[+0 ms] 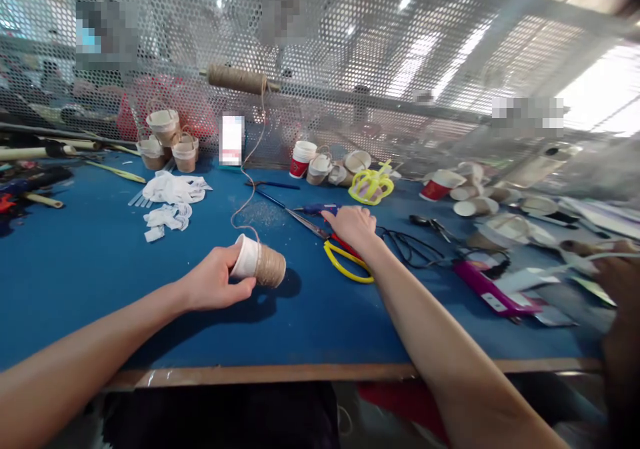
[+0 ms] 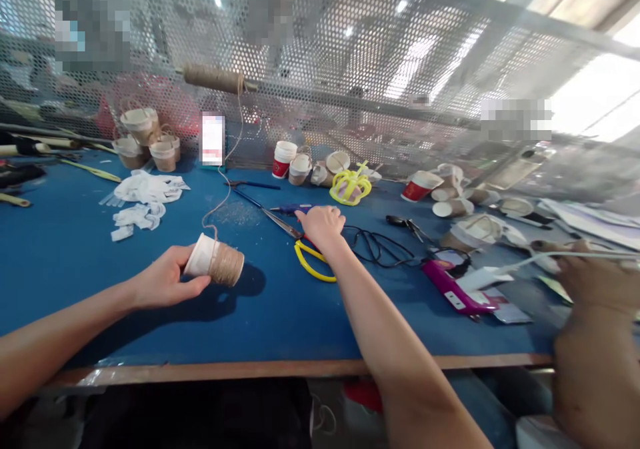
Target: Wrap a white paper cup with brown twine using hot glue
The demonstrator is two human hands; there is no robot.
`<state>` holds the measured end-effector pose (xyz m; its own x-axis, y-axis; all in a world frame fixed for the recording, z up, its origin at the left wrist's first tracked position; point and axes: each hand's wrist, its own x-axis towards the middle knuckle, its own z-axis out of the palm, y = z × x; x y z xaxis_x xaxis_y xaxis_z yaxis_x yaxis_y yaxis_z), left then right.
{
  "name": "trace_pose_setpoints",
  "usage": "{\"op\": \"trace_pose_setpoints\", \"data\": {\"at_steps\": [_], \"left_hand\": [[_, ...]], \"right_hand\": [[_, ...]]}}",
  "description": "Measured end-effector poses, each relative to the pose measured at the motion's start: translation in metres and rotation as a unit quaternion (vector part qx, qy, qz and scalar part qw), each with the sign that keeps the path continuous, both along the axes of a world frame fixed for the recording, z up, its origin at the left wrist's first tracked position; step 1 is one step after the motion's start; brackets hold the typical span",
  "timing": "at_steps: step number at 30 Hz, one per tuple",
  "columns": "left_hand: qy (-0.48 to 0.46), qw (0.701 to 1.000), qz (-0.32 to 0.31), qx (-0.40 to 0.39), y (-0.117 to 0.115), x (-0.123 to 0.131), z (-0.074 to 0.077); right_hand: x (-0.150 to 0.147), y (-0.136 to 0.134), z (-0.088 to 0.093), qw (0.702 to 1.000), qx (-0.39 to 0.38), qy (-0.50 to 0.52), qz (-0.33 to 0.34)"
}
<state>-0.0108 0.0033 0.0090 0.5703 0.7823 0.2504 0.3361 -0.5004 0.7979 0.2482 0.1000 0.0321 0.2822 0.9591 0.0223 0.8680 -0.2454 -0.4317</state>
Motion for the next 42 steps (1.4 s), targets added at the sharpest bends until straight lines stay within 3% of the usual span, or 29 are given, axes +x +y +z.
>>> {"op": "trace_pose_setpoints", "data": {"at_steps": [3, 6, 9, 11, 15, 24, 28, 35, 42], "left_hand": [[0.006, 0.999, -0.027, 0.018, -0.002, 0.001, 0.001], [0.007, 0.998, -0.045, 0.041, -0.005, 0.003, 0.002], [0.016, 0.997, -0.044, 0.066, -0.007, 0.004, 0.002], [0.023, 0.996, -0.046, 0.073, -0.008, 0.004, 0.001], [0.030, 0.995, -0.050, 0.078, -0.010, 0.003, 0.001], [0.040, 0.994, -0.067, 0.076, -0.012, 0.004, 0.003], [0.024, 0.997, -0.062, 0.040, -0.011, 0.004, 0.003], [-0.040, 0.988, -0.040, -0.147, -0.011, 0.005, 0.007], [-0.053, 0.986, -0.062, -0.147, -0.012, 0.004, 0.006]], "right_hand": [[-0.025, -0.023, 0.012, 0.994, 0.000, 0.047, 0.100], [-0.055, -0.046, 0.018, 0.965, -0.046, 0.128, 0.226], [-0.077, -0.060, 0.014, 0.883, -0.114, 0.326, 0.318], [-0.084, -0.064, 0.009, 0.837, -0.128, 0.438, 0.303], [-0.085, -0.067, 0.003, 0.791, -0.167, 0.526, 0.263], [-0.090, -0.075, 0.004, 0.752, -0.202, 0.579, 0.240], [-0.088, -0.081, 0.009, 0.759, -0.150, 0.589, 0.231], [-0.081, -0.087, 0.013, 0.803, -0.020, 0.549, 0.232], [-0.081, -0.084, 0.007, 0.841, -0.006, 0.491, 0.228]]}}
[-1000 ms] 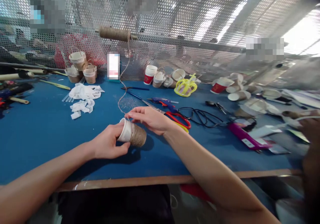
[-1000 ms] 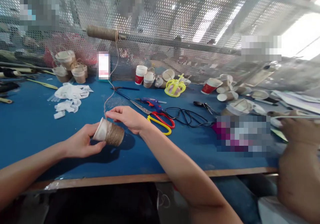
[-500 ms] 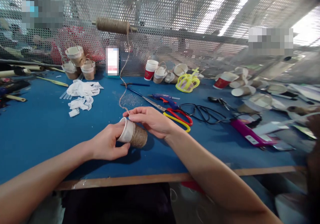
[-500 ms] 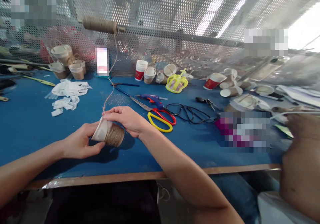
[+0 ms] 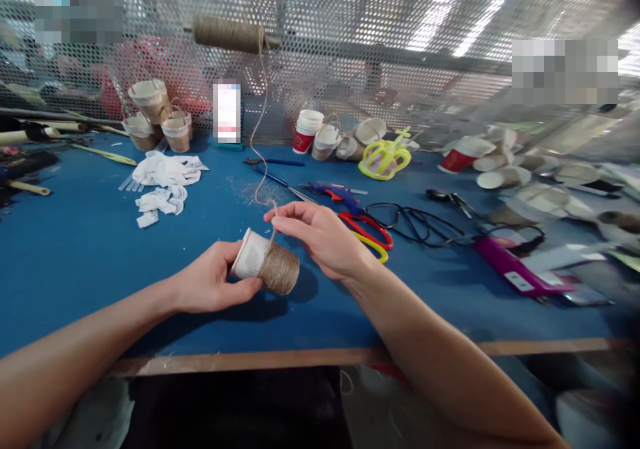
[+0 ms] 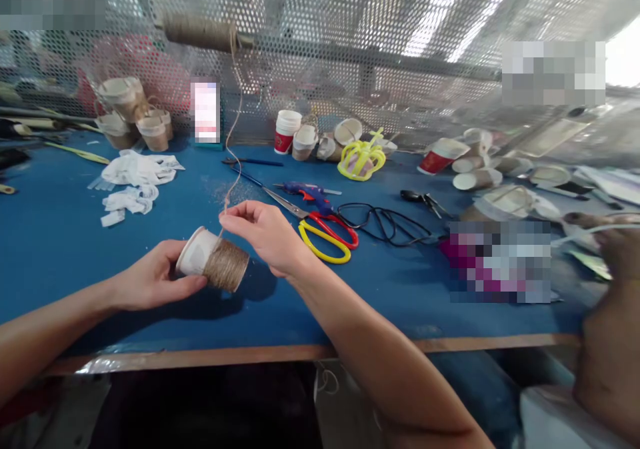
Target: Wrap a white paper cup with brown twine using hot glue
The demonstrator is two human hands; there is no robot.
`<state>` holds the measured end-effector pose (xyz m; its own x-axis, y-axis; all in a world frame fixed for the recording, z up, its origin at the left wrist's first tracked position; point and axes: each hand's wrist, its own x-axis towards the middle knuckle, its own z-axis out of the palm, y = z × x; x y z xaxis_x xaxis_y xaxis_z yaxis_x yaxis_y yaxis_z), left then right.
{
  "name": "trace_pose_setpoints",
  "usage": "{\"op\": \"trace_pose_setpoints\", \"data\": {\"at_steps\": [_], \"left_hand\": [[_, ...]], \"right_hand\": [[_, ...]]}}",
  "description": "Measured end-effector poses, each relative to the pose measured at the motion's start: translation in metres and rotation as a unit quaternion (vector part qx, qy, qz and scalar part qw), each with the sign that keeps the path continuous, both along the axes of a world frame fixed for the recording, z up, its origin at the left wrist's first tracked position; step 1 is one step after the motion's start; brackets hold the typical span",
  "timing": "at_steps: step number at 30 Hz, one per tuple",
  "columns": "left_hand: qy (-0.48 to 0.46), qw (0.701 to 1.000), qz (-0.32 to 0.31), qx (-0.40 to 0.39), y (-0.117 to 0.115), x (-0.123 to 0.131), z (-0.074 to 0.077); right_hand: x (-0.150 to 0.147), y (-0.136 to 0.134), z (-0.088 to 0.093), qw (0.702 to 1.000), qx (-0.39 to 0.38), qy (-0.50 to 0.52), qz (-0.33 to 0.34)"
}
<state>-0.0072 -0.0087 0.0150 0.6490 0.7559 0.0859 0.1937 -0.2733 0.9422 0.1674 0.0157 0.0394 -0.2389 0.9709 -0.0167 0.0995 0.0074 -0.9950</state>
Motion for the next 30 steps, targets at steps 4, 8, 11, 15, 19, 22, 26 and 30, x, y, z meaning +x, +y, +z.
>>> {"op": "trace_pose_setpoints", "data": {"at_steps": [4, 8, 11, 15, 19, 22, 26, 30], "left_hand": [[0.000, 1.000, -0.003, 0.012, 0.0004, -0.0010, -0.0008], [-0.001, 0.999, 0.000, 0.039, -0.0008, -0.0017, -0.0002], [0.000, 0.997, 0.004, 0.072, -0.0016, -0.0014, 0.0000], [0.006, 0.995, 0.013, 0.101, -0.0017, -0.0015, -0.0009], [0.017, 0.992, 0.018, 0.127, -0.0016, -0.0022, -0.0023], [0.016, 0.989, 0.015, 0.146, -0.0019, -0.0021, -0.0025], [0.014, 0.987, 0.015, 0.157, -0.0030, -0.0017, -0.0014], [0.015, 0.986, 0.022, 0.165, -0.0038, -0.0012, -0.0001]], "right_hand": [[0.0002, 0.0013, -0.0035, 1.000, 0.009, -0.021, 0.001], [-0.0002, 0.0002, -0.0048, 1.000, 0.003, -0.028, 0.003], [-0.0011, -0.0009, -0.0047, 1.000, -0.009, -0.025, 0.010], [-0.0019, -0.0016, -0.0050, 0.999, -0.022, -0.017, 0.020], [-0.0024, -0.0023, -0.0060, 0.999, -0.034, -0.013, 0.021], [-0.0031, -0.0028, -0.0066, 0.999, -0.039, -0.012, 0.026], [-0.0034, -0.0032, -0.0063, 0.998, -0.044, -0.013, 0.034], [-0.0031, -0.0032, -0.0058, 0.998, -0.051, -0.015, 0.040]]}}
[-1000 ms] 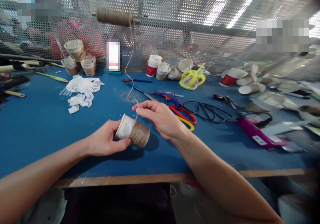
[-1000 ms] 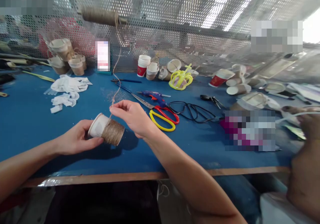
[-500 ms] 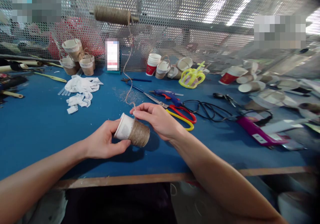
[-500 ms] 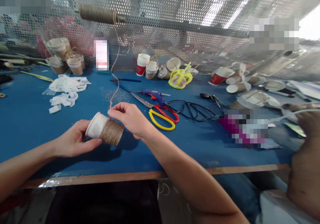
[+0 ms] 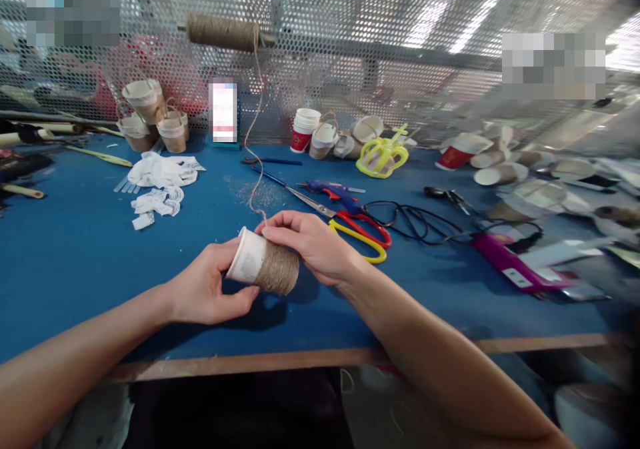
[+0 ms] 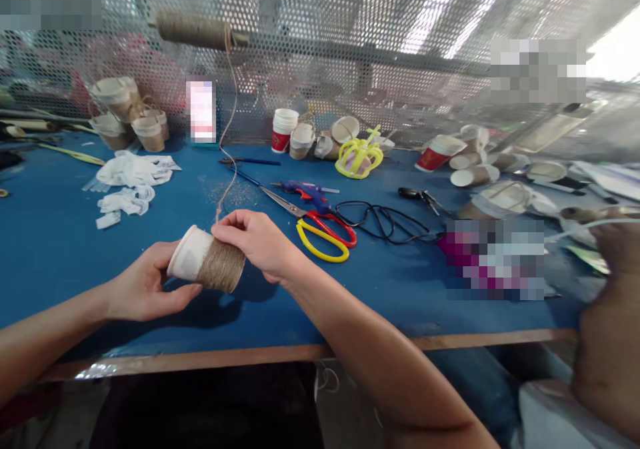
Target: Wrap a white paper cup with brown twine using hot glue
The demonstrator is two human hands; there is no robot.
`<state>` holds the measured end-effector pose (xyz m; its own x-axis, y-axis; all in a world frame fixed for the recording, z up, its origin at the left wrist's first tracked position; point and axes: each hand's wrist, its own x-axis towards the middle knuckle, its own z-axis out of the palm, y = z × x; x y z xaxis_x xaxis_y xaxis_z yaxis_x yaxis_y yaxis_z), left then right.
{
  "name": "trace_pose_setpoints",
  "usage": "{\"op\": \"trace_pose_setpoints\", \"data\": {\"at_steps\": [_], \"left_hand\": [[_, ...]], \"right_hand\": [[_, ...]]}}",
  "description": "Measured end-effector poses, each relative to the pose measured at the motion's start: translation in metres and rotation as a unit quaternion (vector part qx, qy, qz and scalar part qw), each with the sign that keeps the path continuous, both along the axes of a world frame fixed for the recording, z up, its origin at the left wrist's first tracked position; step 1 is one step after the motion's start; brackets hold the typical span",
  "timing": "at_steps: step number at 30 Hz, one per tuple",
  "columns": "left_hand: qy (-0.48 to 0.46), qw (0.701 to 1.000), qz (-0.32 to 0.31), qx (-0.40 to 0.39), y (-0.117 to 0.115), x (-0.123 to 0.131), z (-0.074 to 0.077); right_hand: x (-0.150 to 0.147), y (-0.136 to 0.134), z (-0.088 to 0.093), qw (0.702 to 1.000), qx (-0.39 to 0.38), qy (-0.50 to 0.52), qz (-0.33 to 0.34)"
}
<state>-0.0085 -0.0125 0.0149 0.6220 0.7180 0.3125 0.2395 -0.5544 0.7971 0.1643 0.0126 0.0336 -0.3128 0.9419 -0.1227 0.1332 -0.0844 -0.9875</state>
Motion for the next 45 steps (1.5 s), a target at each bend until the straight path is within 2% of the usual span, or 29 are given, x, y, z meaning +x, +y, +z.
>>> {"op": "trace_pose_setpoints", "data": {"at_steps": [10, 12, 16, 18, 20, 23, 26, 28, 32, 41, 45], "left_hand": [[0.001, 0.998, 0.003, 0.068, 0.001, -0.001, 0.000], [-0.006, 0.996, 0.011, 0.089, 0.002, -0.003, -0.001], [-0.010, 0.993, 0.015, 0.119, 0.005, -0.006, -0.001], [-0.007, 0.992, 0.002, 0.125, 0.006, -0.007, 0.000], [-0.010, 0.995, -0.002, 0.098, 0.007, -0.007, 0.001], [-0.024, 0.999, 0.017, -0.030, 0.009, -0.007, 0.002], [-0.056, 0.985, 0.048, -0.154, 0.011, -0.005, 0.001], [-0.076, 0.976, 0.066, -0.192, 0.012, -0.003, 0.001], [-0.087, 0.968, 0.093, -0.215, 0.011, -0.001, 0.001], [-0.103, 0.964, 0.113, -0.219, 0.011, 0.002, 0.000], [-0.100, 0.964, 0.113, -0.217, 0.011, 0.001, -0.001]], "right_hand": [[0.003, 0.004, -0.001, 1.000, 0.013, 0.007, 0.016], [0.008, 0.005, 0.003, 0.999, 0.014, -0.010, 0.044], [0.019, 0.005, 0.012, 0.985, -0.005, -0.054, 0.164], [0.022, 0.004, 0.014, 0.977, 0.001, -0.078, 0.201], [0.023, 0.004, 0.016, 0.972, 0.046, -0.115, 0.200], [0.021, 0.002, 0.015, 0.958, 0.151, -0.187, 0.159], [0.016, -0.001, 0.013, 0.932, 0.232, -0.253, 0.112], [0.013, -0.003, 0.010, 0.917, 0.266, -0.278, 0.102], [0.009, -0.004, 0.004, 0.903, 0.302, -0.285, 0.109], [0.008, -0.004, 0.002, 0.893, 0.322, -0.293, 0.116], [0.009, -0.004, 0.004, 0.903, 0.312, -0.273, 0.115]]}}
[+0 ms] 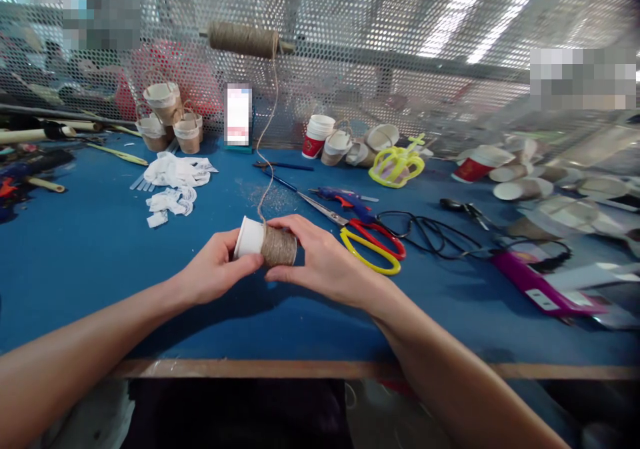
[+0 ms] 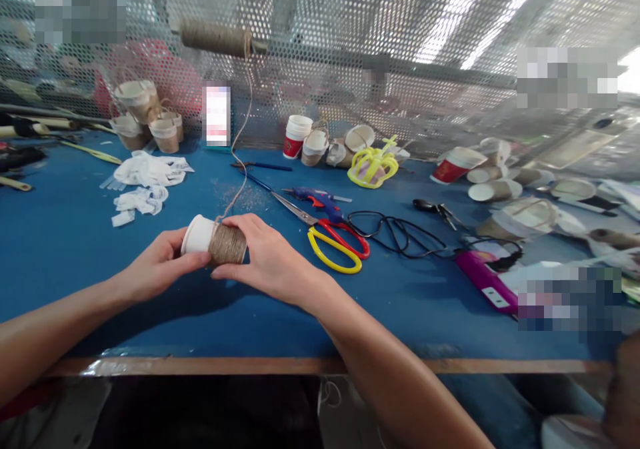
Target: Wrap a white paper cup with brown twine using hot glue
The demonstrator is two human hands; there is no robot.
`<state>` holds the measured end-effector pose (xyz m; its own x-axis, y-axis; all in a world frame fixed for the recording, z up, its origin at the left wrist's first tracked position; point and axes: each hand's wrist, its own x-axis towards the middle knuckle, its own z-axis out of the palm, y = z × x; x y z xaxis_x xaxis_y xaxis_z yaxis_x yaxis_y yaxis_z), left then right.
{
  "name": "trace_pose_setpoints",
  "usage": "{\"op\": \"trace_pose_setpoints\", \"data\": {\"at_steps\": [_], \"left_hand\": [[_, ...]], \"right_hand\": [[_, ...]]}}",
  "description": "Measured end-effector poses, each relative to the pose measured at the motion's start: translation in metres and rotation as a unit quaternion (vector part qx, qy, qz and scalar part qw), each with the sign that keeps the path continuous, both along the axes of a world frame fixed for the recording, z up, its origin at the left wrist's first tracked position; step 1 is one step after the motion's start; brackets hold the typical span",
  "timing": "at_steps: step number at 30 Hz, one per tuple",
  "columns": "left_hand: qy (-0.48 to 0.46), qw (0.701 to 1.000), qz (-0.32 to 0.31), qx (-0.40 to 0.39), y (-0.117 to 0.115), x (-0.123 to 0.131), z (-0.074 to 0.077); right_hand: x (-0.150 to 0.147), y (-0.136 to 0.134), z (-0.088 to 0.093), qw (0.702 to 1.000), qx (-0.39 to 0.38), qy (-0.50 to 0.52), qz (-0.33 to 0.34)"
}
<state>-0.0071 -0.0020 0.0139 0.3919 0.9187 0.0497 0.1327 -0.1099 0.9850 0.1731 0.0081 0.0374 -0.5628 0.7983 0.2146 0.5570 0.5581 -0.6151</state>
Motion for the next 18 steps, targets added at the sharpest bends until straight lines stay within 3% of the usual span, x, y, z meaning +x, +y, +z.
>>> {"op": "trace_pose_setpoints", "data": {"at_steps": [2, 5, 8, 10, 14, 18], "left_hand": [[0.005, 1.000, -0.008, 0.002, -0.001, -0.001, -0.001], [0.010, 1.000, -0.025, 0.009, -0.002, -0.001, -0.002], [0.014, 0.999, -0.032, 0.015, -0.002, -0.002, 0.000], [0.011, 0.999, -0.042, 0.009, -0.003, -0.002, 0.001], [0.013, 0.998, -0.058, -0.002, -0.004, -0.001, 0.003], [0.016, 0.999, -0.045, -0.004, -0.005, 0.001, 0.002]], "right_hand": [[0.004, 0.003, 0.003, 0.999, -0.019, 0.039, -0.027], [0.020, 0.018, 0.012, 0.986, 0.004, 0.083, -0.145], [0.046, 0.046, 0.019, 0.947, 0.053, 0.015, -0.317], [0.066, 0.066, 0.019, 0.914, 0.041, -0.074, -0.397], [0.094, 0.096, 0.009, 0.887, -0.049, -0.162, -0.430], [0.102, 0.106, -0.006, 0.871, -0.139, -0.192, -0.430]]}}
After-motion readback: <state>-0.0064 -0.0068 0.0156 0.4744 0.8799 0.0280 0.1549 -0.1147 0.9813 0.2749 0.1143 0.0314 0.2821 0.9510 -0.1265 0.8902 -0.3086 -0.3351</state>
